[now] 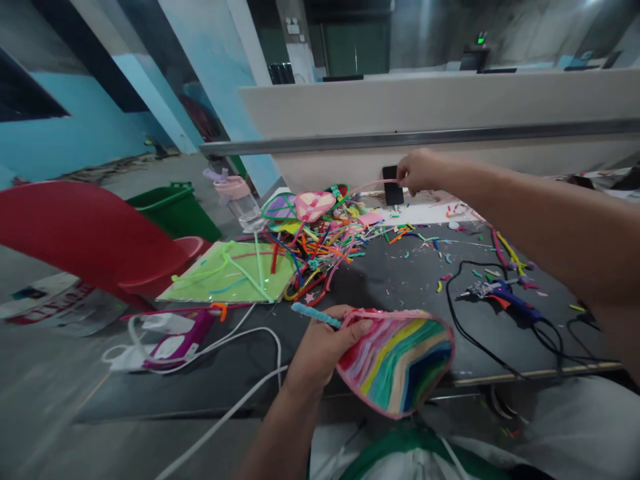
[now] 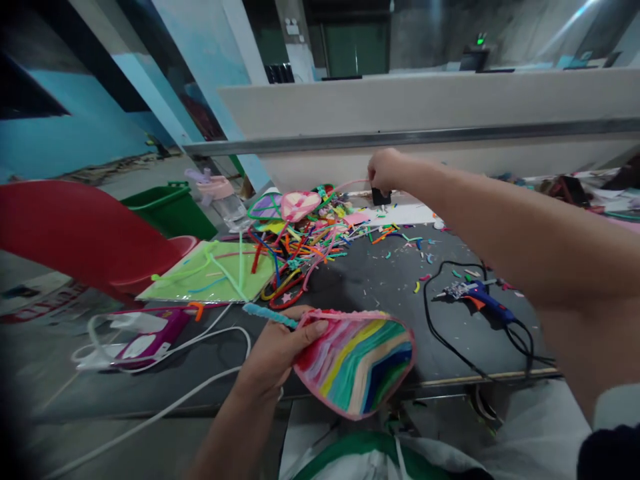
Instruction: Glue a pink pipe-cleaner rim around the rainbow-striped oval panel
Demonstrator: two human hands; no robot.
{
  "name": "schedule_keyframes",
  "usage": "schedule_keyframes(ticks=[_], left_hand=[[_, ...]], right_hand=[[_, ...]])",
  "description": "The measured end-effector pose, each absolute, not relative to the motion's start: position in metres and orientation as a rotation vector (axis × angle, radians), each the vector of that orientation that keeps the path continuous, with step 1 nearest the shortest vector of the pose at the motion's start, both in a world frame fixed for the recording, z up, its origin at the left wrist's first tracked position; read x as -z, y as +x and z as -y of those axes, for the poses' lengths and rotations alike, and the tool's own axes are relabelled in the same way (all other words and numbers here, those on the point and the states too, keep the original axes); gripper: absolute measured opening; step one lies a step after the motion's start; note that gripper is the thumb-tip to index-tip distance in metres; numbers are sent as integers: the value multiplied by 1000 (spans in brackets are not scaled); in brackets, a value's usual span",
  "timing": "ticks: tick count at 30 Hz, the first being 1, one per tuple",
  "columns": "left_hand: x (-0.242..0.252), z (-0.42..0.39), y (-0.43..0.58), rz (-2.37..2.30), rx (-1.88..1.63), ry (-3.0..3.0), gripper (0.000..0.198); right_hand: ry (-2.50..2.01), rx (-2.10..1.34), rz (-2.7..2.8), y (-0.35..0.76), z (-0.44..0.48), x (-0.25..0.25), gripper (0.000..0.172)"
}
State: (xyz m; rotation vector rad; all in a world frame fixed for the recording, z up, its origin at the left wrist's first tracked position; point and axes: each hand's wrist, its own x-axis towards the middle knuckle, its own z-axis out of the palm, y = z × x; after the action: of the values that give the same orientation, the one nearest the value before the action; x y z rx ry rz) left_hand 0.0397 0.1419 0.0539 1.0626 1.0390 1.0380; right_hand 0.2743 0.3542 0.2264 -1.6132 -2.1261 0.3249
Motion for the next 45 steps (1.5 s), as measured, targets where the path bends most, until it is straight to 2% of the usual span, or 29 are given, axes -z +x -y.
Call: schedule_keyframes(ticks=[2, 5, 8, 14, 17, 20, 22, 31, 35, 39, 45], left_hand=[[-59, -144, 43, -1024, -1076, 1069, 28], [-65, -146, 46, -1012, -1103, 1083, 27], [-65, -141, 44, -1027, -1042, 1093, 29], [-58, -129, 33, -1042, -931, 1128, 26], [-60, -128, 32, -1002, -973, 1204, 19], [-60, -129, 33, -925, -1031, 1275, 9], [-56, -130, 34, -883, -1026, 1258, 11], [-43, -139, 35, -947, -1140, 1075, 31], [-43, -144, 42, -939, -1230, 1043, 30], [-41, -144, 49, -935, -1361, 1027, 27], [-36, -141, 59, -924, -1518, 1059, 24]], right_hand=[[-1685, -376, 2101, 293, -336, -220, 4], [-1672, -619, 1966, 317, -300, -196, 12], [-1519, -946, 1809, 332, -264, -152, 11], [-1293, -1300, 1807, 328, -210, -74, 24], [-1130, -1497, 1838, 312, -192, -59, 33], [-1019, -1659, 1868, 297, -180, -51, 35], [-983, -1721, 1866, 290, -176, -48, 35], [-1138, -1667, 1677, 333, -154, -45, 28], [-1187, -1435, 1372, 340, -139, -44, 24], [-1002, -1294, 962, 321, -122, -38, 20], [-830, -1307, 826, 293, -104, -23, 50]])
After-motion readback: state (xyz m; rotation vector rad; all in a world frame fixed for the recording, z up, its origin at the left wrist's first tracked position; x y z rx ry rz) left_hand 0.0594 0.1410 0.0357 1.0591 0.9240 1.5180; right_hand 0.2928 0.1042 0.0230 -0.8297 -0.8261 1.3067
